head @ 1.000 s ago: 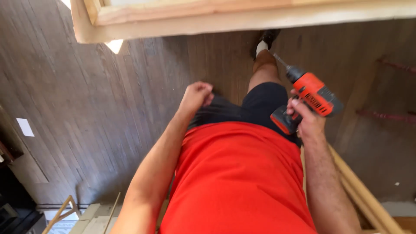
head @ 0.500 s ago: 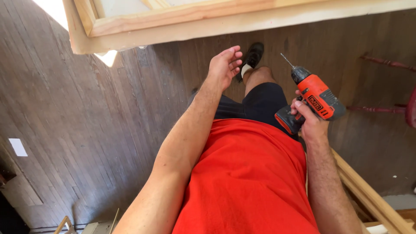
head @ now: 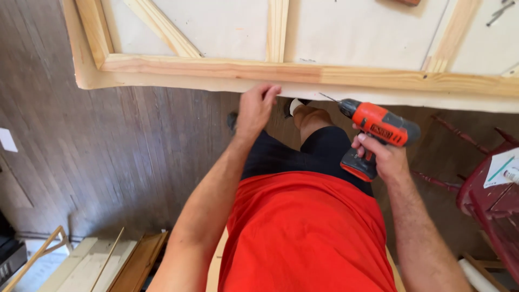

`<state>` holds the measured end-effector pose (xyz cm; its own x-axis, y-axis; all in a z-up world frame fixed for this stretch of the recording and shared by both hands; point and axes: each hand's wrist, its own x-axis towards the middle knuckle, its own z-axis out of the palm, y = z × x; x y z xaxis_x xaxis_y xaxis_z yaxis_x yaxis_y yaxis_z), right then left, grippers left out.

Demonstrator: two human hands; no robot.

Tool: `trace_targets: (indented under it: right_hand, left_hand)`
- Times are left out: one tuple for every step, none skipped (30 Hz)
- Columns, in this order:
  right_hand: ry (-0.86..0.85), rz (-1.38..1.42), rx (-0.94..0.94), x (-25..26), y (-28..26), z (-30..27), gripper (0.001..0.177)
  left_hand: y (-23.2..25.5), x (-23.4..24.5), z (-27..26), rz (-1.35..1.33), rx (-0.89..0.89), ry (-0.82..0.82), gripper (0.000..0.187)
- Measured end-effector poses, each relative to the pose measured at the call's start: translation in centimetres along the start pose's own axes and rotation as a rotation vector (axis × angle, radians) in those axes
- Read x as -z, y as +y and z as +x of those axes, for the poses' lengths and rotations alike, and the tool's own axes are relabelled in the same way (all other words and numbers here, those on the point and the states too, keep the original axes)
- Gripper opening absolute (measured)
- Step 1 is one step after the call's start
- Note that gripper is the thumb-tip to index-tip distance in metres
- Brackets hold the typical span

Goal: Assembling a wooden frame by driving screws with a power drill

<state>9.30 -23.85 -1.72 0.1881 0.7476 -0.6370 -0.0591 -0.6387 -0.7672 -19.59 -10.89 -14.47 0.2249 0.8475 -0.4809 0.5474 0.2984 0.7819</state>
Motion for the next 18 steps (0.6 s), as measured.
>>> trace_targets:
  right_hand:
    - [-0.011,0.001,-0.013,0.3,-1.3,1.8,0.017]
    - [-0.050,-0.025,-0.041,0.5,-2.4,3.2,0.017]
    - [-0.090,-0.051,-0.068,0.6,-3.6,4.7,0.018]
    - [-0.095,-0.049,-0.092,1.3,-3.8,6.7,0.018]
    - [-0.168,-0.036,-0.193,1.9,-3.9,8.6,0.019]
    - [-0.236,-0.020,-0.292,2.4,-4.0,10.5,0.027]
    - [-0.237,-0.016,-0.313,2.4,-4.8,12.1,0.027]
    - [-0.316,-0.054,-0.380,2.4,-5.6,14.0,0.026]
    - [-0.397,-0.092,-0.446,2.4,-6.3,15.9,0.026]
    - [-0.393,-0.084,-0.460,1.9,-6.7,17.5,0.026]
    - [-0.383,-0.113,-0.504,1.5,-7.0,19.2,0.026]
    - [-0.375,-0.141,-0.550,1.0,-7.2,20.8,0.025]
    - [-0.374,-0.133,-0.565,0.7,-7.3,22.0,0.025]
    - [-0.406,-0.152,-0.578,0.4,-7.3,23.0,0.024]
    - [-0.439,-0.170,-0.590,0.3,-7.3,24.1,0.022]
    - [-0.434,-0.159,-0.610,0.0,-7.5,24.6,0.022]
    - [-0.457,-0.169,-0.617,-0.1,-7.8,25.2,0.021]
    - [-0.483,-0.183,-0.620,-0.2,-8.1,25.9,0.020]
  left_hand:
    - [1.1,1.4,0.4,0.003,0.017,0.001,0.029]
    - [2.1,2.7,0.6,0.146,-0.123,0.065,0.023]
    - [3.0,4.1,0.9,0.289,-0.265,0.126,0.022]
    - [3.5,4.9,1.4,0.290,-0.244,0.113,0.022]
    - [3.9,5.8,1.9,0.426,-0.337,0.113,0.038]
    - [4.4,6.8,2.5,0.560,-0.437,0.107,0.057]
    - [4.1,7.0,2.9,0.559,-0.423,0.090,0.057]
    - [3.8,7.4,3.7,0.625,-0.368,-0.008,0.070]
    - [3.5,7.8,4.6,0.689,-0.313,-0.108,0.085]
    - [3.6,7.8,5.2,0.689,-0.309,-0.124,0.085]
    - [3.6,7.9,5.8,0.710,-0.349,-0.159,0.086]
    - [3.5,7.8,6.2,0.732,-0.387,-0.194,0.088]
    - [3.4,7.6,6.5,0.730,-0.381,-0.210,0.088]
    - [3.3,7.5,6.6,0.720,-0.396,-0.222,0.087]
    - [3.2,7.2,6.6,0.710,-0.410,-0.234,0.087]
    - [3.2,7.1,6.8,0.706,-0.405,-0.257,0.087]
    - [3.2,7.0,6.9,0.679,-0.367,-0.247,0.081]
    - [3.3,6.7,7.0,0.653,-0.329,-0.231,0.076]
